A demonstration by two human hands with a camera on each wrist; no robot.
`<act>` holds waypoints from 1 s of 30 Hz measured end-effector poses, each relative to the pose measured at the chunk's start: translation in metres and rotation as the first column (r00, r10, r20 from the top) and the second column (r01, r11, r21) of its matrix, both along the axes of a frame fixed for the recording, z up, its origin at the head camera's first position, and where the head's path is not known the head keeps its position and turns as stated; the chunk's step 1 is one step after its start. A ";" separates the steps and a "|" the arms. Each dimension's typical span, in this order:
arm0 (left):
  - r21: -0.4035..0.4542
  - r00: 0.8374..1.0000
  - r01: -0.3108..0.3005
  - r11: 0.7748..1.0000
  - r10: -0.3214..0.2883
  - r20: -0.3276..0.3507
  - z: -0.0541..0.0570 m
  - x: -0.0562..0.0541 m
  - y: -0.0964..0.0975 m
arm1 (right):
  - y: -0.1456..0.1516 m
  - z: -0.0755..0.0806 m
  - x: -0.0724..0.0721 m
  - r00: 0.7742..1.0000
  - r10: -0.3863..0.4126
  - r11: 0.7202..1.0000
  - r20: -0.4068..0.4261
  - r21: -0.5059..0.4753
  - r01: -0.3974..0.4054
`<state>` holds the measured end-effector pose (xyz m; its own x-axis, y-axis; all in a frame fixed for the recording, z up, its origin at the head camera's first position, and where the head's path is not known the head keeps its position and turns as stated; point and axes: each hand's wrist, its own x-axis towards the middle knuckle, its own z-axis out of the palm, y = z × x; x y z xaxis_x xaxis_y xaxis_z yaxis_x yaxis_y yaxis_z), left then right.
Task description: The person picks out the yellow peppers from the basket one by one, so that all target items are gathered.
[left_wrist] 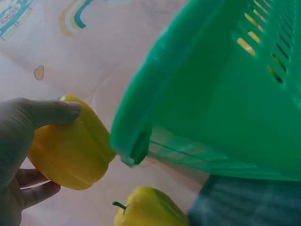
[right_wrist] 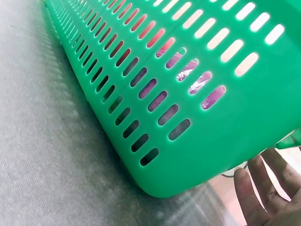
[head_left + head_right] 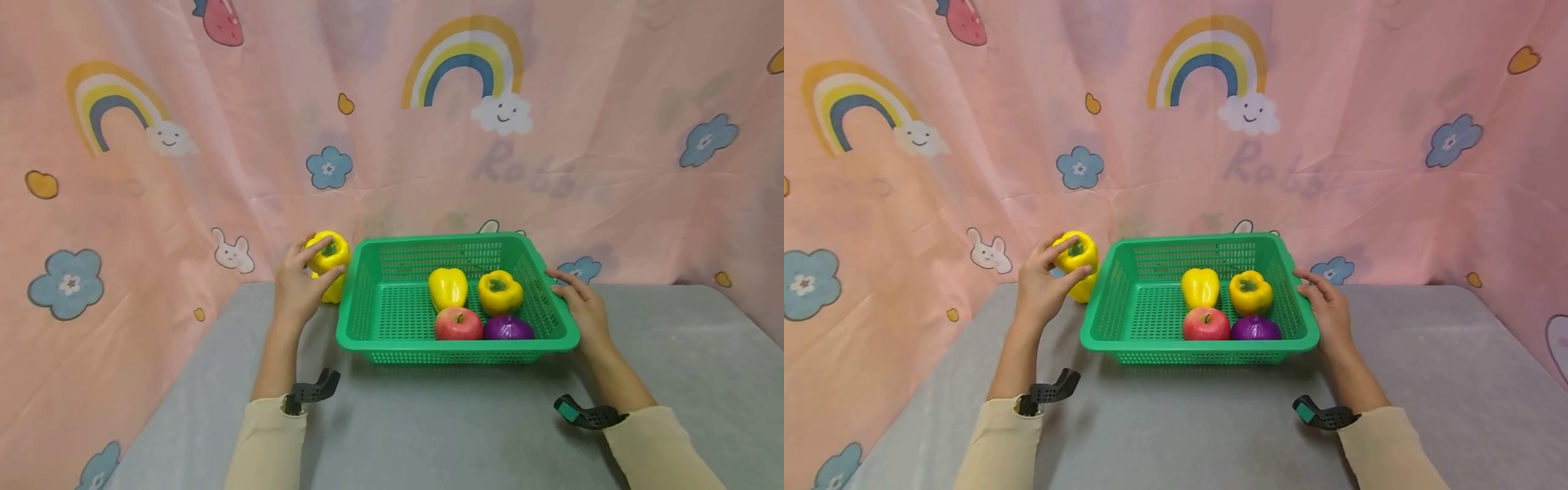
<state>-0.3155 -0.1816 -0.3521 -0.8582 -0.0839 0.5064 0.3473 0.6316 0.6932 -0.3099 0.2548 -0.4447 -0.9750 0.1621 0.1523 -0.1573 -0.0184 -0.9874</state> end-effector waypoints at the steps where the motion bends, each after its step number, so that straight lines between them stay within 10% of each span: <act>1: -0.001 1.000 -0.005 1.000 0.005 0.001 -0.002 -0.002 -0.002 | 0.000 0.000 0.000 1.000 0.003 1.000 0.000 -0.004 -0.003; 30: 0.155 0.979 -0.202 0.967 0.204 0.006 -0.031 -0.021 -0.053 | -0.002 0.004 0.001 0.998 -0.039 0.999 0.041 0.038 0.037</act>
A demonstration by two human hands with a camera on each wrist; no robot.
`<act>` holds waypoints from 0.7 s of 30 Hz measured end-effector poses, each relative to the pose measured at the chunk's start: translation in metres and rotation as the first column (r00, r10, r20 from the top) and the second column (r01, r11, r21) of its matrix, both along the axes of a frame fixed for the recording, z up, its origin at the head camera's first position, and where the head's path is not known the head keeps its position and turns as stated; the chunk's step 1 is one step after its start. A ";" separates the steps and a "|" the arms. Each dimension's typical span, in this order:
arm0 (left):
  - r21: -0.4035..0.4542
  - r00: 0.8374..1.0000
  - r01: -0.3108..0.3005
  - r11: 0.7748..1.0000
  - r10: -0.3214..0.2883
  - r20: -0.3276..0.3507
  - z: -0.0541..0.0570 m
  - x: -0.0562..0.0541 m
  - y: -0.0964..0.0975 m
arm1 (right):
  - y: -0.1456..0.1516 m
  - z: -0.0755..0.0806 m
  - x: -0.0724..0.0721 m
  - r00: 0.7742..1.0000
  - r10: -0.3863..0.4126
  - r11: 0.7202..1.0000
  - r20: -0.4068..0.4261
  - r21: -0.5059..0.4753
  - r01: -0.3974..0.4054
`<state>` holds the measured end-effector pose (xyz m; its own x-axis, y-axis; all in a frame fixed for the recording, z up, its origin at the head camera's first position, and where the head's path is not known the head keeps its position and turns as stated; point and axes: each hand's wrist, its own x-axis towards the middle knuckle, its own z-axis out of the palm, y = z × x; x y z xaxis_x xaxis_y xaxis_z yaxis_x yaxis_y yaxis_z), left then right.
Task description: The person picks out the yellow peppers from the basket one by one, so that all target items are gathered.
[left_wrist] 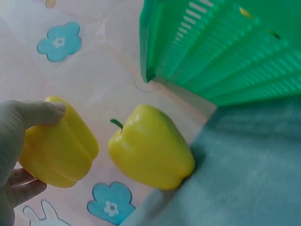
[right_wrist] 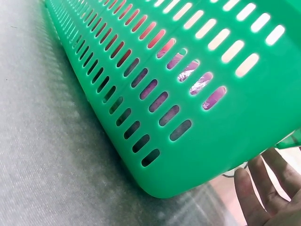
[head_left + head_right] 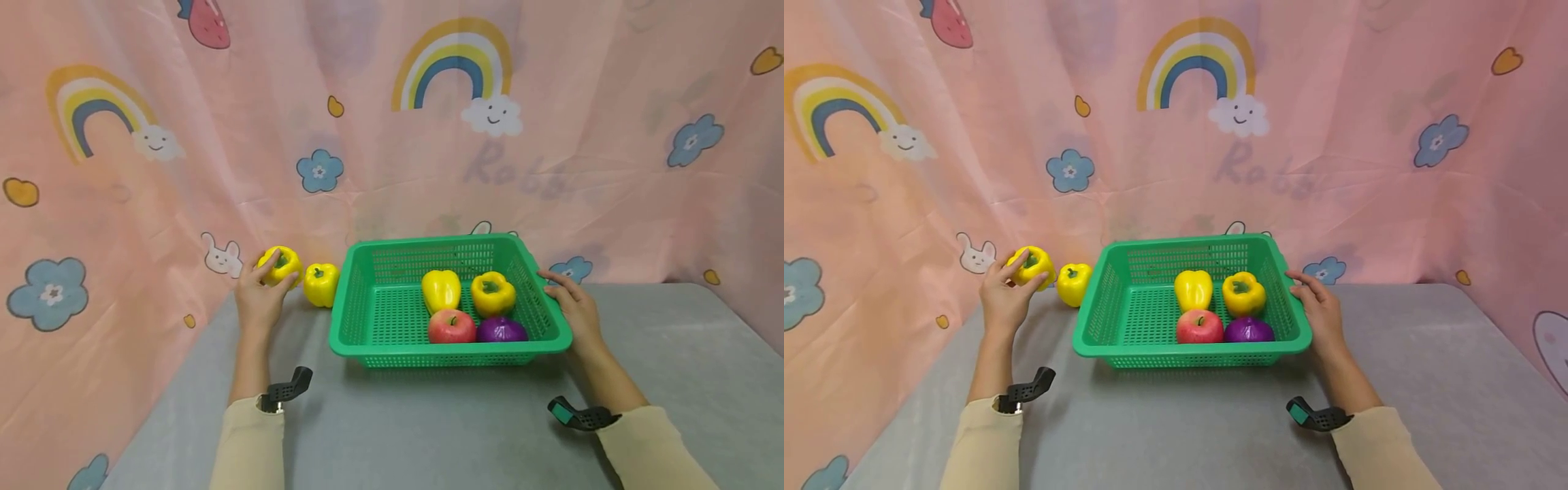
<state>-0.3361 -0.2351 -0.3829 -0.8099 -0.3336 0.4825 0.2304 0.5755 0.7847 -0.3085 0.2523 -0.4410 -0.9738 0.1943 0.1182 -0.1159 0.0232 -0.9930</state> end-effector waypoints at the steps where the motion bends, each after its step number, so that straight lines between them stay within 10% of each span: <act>1: -0.011 1.000 -0.009 1.000 0.010 0.005 -0.002 -0.001 -0.001 | 0.000 0.000 0.000 1.000 0.002 1.000 -0.003 0.002 -0.002; 21: -0.076 0.989 -0.049 0.996 0.059 0.135 -0.032 -0.009 -0.016 | 0.001 -0.002 0.000 1.000 0.010 1.000 -0.013 0.008 -0.010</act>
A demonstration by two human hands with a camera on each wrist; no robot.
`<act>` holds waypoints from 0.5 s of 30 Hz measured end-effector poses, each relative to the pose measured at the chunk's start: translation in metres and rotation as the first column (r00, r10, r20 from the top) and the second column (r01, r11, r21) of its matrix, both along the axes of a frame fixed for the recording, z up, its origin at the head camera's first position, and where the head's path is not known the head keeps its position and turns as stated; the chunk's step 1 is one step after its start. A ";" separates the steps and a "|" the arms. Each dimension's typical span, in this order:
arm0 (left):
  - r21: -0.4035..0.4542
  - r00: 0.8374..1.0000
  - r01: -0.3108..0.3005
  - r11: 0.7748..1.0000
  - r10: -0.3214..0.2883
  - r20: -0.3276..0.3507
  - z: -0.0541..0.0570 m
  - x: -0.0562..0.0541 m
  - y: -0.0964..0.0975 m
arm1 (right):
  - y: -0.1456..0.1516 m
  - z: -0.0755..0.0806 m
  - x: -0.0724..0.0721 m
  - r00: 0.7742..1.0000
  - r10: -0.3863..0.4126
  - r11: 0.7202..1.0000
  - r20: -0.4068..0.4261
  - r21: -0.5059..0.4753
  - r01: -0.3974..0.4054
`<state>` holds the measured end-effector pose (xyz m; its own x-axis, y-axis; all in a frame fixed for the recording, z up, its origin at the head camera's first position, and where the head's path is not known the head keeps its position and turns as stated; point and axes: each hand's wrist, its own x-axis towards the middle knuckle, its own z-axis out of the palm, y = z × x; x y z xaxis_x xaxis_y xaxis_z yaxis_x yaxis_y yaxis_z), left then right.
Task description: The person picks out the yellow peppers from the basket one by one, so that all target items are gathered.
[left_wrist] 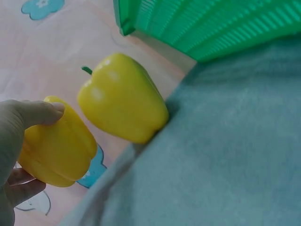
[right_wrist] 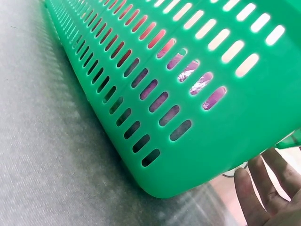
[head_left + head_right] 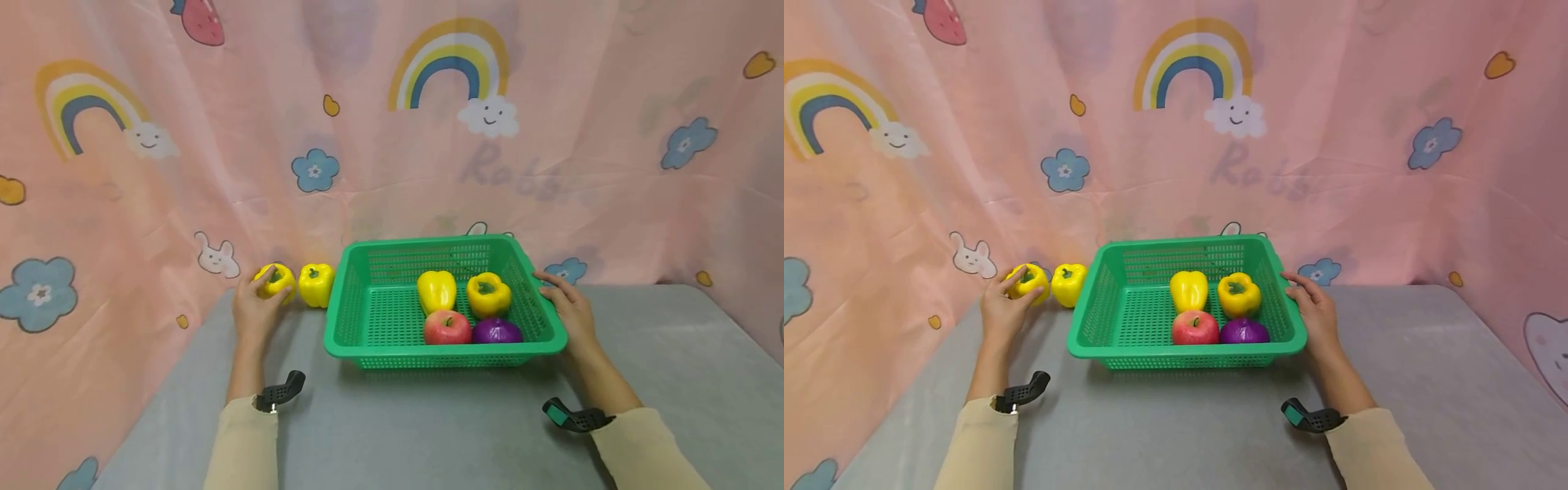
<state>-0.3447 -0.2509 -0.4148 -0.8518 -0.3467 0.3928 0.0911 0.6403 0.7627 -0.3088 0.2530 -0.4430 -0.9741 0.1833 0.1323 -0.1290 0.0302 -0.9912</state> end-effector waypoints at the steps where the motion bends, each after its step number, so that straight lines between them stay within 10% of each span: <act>1: 0.004 1.000 -0.005 1.000 0.005 0.006 -0.002 0.000 -0.001 | 0.000 0.000 0.000 1.000 -0.003 1.000 0.003 0.010 0.003; 15: 0.040 0.997 0.001 0.999 -0.005 0.082 -0.019 -0.004 -0.008 | -0.001 0.000 0.003 1.000 -0.004 0.999 -0.018 0.049 0.005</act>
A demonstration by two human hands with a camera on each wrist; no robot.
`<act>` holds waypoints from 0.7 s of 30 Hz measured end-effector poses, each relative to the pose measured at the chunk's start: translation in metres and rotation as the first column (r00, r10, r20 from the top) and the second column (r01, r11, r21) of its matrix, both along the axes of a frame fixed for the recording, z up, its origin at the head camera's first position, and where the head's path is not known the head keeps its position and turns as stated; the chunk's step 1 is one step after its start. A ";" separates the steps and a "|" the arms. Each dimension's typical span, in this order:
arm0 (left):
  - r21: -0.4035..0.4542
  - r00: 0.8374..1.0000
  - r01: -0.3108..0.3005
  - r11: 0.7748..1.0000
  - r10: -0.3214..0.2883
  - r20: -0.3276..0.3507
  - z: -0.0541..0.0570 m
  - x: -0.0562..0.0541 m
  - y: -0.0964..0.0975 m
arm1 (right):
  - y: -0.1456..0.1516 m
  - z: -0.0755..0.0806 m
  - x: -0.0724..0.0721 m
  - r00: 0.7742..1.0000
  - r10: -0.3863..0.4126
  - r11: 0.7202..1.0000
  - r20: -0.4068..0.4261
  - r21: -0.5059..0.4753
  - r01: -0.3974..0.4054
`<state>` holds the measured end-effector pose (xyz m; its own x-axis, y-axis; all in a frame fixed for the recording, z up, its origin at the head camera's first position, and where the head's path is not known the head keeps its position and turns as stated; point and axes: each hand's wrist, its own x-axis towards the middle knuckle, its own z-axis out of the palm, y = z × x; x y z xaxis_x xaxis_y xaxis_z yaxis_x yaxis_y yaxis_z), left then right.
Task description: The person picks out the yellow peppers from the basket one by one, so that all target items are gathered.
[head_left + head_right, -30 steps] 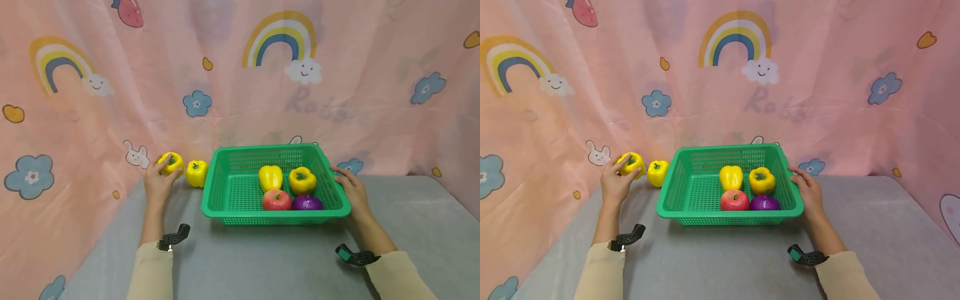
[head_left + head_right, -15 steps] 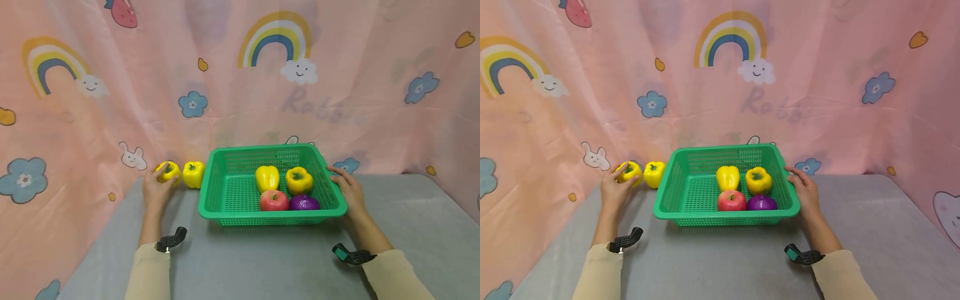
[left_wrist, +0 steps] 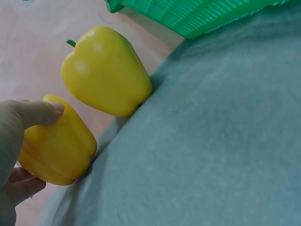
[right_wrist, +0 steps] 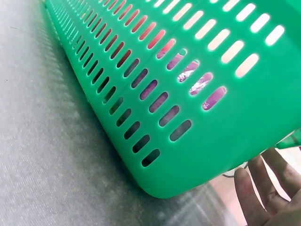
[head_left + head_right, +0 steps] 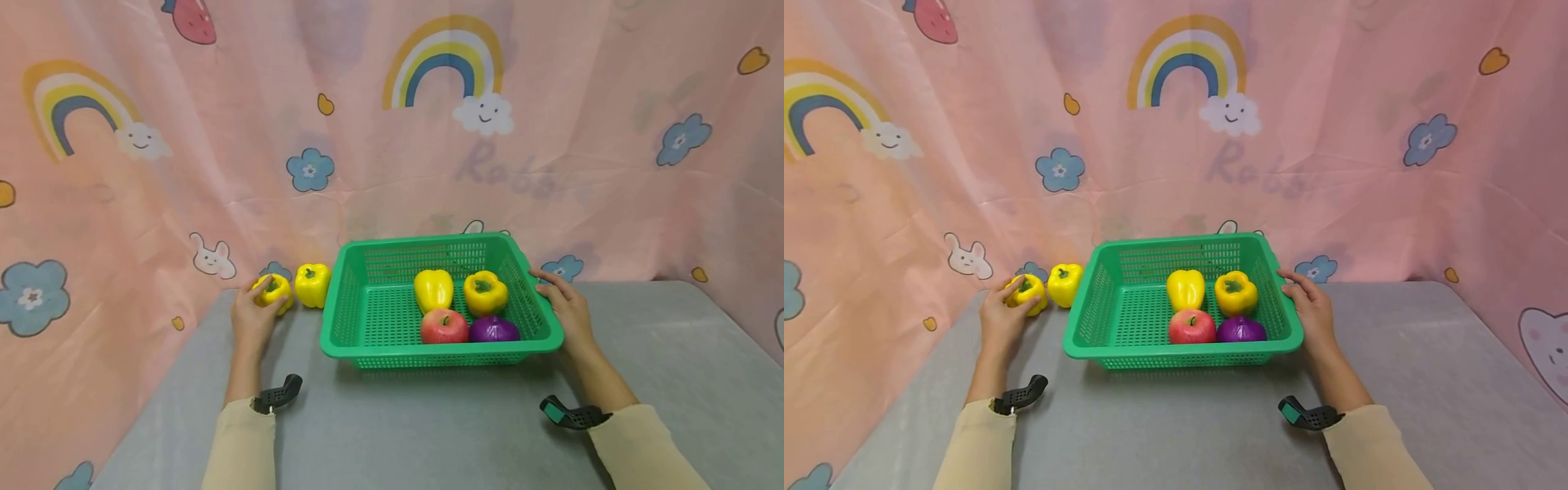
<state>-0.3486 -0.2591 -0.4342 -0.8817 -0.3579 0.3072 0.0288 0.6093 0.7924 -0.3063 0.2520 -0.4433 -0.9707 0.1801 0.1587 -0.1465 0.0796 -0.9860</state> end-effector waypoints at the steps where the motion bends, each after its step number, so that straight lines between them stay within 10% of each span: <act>1: -0.004 1.000 -0.001 1.000 0.001 0.003 -0.001 0.000 0.000 | 0.000 0.000 0.000 1.000 -0.005 1.000 0.001 0.010 0.005; 21: -0.017 0.998 0.006 1.000 -0.005 0.057 -0.006 -0.002 -0.003 | 0.000 0.001 -0.003 0.999 -0.030 0.999 0.044 -0.024 0.031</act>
<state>-0.3511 -0.2622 -0.4398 -0.9000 -0.3483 0.2622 -0.0131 0.6228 0.7823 -0.3093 0.2521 -0.4425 -0.9708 0.2126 0.1115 -0.1011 0.0593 -0.9931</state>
